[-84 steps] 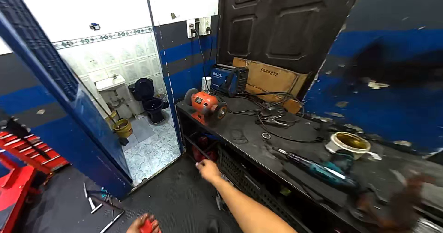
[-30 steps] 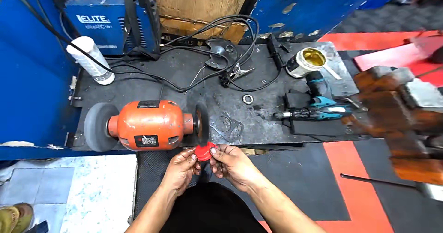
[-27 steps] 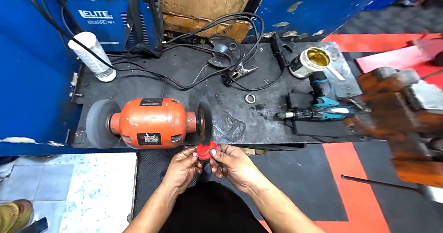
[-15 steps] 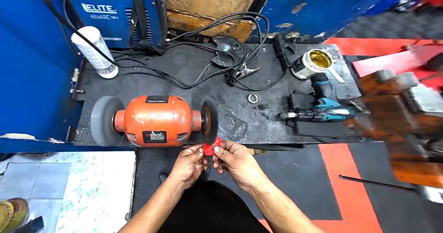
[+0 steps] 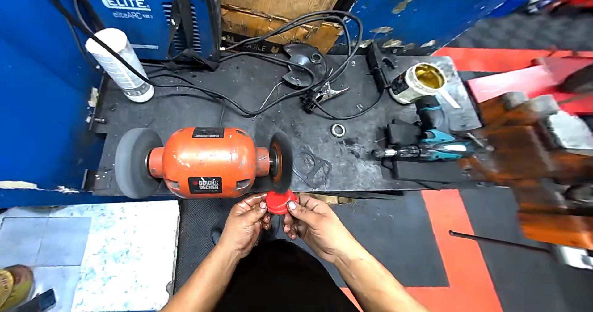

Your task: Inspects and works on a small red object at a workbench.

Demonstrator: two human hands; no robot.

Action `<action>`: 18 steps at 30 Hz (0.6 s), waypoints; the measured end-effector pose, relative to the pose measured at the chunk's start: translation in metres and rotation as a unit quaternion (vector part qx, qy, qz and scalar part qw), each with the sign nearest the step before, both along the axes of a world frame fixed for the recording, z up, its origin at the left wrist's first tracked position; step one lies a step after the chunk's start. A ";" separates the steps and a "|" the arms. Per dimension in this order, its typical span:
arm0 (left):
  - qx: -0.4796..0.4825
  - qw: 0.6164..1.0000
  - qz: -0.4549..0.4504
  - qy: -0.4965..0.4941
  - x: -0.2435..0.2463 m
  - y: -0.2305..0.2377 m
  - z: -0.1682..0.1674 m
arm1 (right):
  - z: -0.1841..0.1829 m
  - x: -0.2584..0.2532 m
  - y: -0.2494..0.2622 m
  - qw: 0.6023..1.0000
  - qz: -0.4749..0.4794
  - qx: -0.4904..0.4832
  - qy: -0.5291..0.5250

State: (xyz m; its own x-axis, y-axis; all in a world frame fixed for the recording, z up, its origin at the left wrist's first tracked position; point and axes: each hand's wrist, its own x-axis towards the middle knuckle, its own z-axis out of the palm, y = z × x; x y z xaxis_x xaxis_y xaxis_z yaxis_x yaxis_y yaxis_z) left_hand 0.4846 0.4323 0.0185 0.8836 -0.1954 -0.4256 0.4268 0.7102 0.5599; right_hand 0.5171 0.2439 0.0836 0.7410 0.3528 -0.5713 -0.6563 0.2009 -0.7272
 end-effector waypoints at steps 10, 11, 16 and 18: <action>0.076 0.996 0.032 -0.013 -0.001 -0.001 0.010 | -0.014 -0.001 -0.002 0.996 -0.054 0.053 0.049; 0.060 0.998 0.033 0.004 0.000 -0.002 0.012 | -0.011 0.001 0.000 0.995 -0.065 0.052 0.058; 0.007 0.995 0.068 0.067 0.002 -0.005 0.024 | -0.006 0.013 0.014 0.985 -0.094 0.072 0.129; 0.007 0.993 0.085 0.079 0.000 -0.002 0.027 | -0.009 0.014 0.019 0.979 -0.094 0.093 0.156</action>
State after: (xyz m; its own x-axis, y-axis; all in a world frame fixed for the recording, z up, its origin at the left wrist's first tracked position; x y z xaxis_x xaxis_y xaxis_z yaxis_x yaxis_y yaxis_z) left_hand 0.4847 0.4302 0.0456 0.8256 -0.0426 -0.5626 0.3849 0.7717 0.5064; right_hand 0.5313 0.2634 0.0750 0.6026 0.3464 -0.7189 -0.7795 0.4484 -0.4374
